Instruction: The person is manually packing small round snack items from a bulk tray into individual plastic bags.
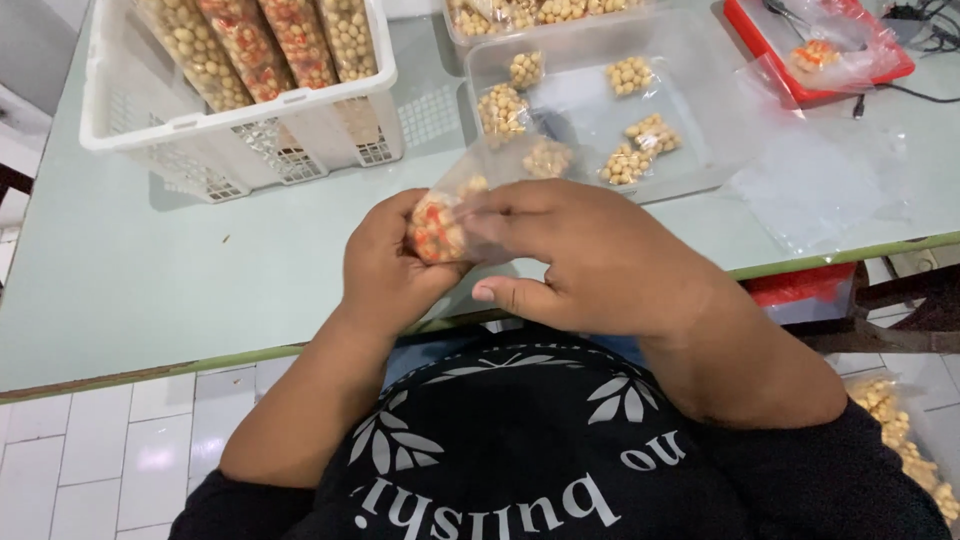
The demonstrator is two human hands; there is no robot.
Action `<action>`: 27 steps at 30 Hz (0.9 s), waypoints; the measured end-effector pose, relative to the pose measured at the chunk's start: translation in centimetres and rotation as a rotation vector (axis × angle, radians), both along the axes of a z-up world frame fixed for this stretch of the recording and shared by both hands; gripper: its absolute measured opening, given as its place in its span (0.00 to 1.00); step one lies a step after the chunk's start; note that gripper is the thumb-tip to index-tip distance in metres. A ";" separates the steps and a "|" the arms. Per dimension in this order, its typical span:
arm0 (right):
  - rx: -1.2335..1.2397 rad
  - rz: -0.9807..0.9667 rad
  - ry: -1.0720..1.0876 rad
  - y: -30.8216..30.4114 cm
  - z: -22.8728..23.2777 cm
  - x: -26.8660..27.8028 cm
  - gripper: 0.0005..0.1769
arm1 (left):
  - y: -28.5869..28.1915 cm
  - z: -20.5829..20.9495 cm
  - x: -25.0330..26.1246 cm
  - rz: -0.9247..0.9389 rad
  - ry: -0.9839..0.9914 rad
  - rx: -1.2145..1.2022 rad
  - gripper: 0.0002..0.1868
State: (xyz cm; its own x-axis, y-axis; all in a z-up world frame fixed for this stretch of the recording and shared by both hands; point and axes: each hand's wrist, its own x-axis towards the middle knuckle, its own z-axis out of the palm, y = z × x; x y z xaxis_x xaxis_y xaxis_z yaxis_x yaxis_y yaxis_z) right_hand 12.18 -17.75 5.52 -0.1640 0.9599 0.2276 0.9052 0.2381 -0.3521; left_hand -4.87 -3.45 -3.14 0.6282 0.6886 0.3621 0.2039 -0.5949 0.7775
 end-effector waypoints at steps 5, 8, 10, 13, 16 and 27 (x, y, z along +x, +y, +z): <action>-0.107 0.008 -0.007 0.9 1.0 -0.2 0.25 | 0.1 -0.4 0.8 -0.051 0.057 -0.158 0.23; 0.036 -0.027 0.018 1.2 0.1 0.1 0.25 | 1.2 -0.8 0.4 -0.161 0.047 -0.156 0.38; 0.153 -0.056 0.052 1.6 -0.2 0.1 0.22 | 1.6 -0.6 0.0 -0.246 0.024 -0.140 0.53; -0.061 -0.061 0.036 2.2 0.2 -0.2 0.26 | 1.9 0.0 -0.3 -0.274 0.120 -0.065 0.52; -0.311 -0.063 -0.064 2.9 0.6 -1.0 0.34 | 1.8 -0.1 -0.6 -0.150 0.269 -0.140 0.44; -0.073 0.087 -0.137 3.5 -0.5 -1.7 0.24 | 2.3 0.3 -1.0 -0.162 0.176 -0.336 0.48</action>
State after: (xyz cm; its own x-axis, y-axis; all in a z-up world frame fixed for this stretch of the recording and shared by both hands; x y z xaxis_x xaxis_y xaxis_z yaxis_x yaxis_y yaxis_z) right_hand 10.50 -14.21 5.00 -0.2722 0.9537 0.1280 0.9228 0.2964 -0.2462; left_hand -5.86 -1.19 -2.88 0.7704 0.6374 0.0117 0.2755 -0.3494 0.8956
